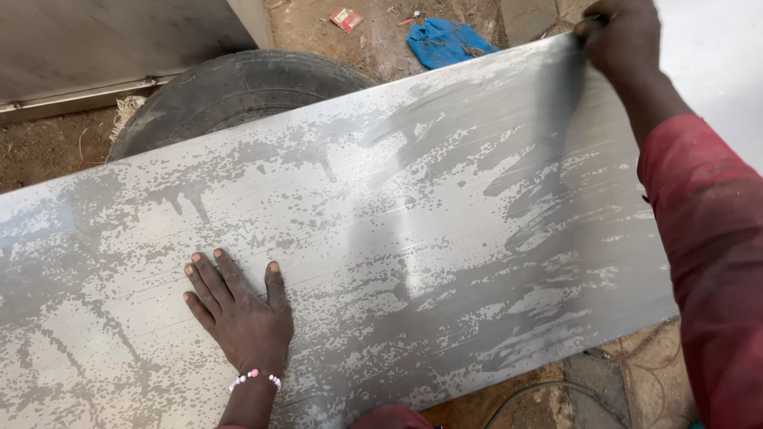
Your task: Applying a cleaning agent from a bottle onto a metal sheet and rubbing it across the surface by hand to clean it.
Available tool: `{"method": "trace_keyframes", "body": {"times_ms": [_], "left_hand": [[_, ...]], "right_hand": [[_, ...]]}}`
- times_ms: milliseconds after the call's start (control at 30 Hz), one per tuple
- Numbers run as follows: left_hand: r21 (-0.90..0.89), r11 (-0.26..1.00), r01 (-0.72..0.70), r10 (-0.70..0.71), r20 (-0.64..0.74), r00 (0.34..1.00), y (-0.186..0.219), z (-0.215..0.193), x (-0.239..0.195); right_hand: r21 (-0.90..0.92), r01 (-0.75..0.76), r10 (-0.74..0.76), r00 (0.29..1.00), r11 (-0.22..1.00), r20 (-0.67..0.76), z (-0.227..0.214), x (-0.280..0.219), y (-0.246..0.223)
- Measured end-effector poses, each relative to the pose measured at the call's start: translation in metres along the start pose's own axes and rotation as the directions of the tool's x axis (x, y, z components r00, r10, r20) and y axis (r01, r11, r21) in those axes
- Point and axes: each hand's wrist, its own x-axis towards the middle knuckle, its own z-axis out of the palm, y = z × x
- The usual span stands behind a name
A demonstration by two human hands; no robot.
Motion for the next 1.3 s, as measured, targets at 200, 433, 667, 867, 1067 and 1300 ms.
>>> {"method": "trace_keyframes", "body": {"times_ms": [200, 433, 667, 867, 1067, 1300], "left_hand": [[0.001, 1.0, 0.003, -0.003, 0.021, 1.0, 0.003, -0.004, 0.001], [-0.03, 0.999, 0.019, -0.018, 0.034, 0.999, 0.01, -0.005, 0.0], [-0.034, 0.999, -0.006, 0.006, 0.006, 1.0, -0.008, 0.001, 0.0], [-0.052, 0.999, -0.018, 0.019, 0.016, 1.0, 0.001, -0.008, -0.002], [-0.055, 0.998, 0.004, -0.001, 0.061, 0.998, 0.002, -0.009, 0.0], [-0.048, 0.999, -0.025, 0.026, 0.027, 0.999, 0.0, -0.005, -0.001]], "right_hand": [[0.059, 0.013, -0.003, 0.987, 0.998, -0.162, 0.028, -0.013, -0.035], [0.379, 0.353, -0.378, 0.926, 0.855, -0.009, 0.045, -0.065, -0.37], [-0.018, -0.219, 0.213, 0.964, 0.976, -0.157, 0.043, -0.016, -0.145], [0.205, 0.014, 0.006, 0.995, 0.979, -0.097, 0.098, -0.052, -0.382], [0.267, -0.101, 0.068, 0.989, 0.959, 0.128, 0.052, -0.015, -0.305], [-0.064, -0.36, 0.344, 0.922, 0.931, -0.18, 0.011, -0.002, 0.011]]}}
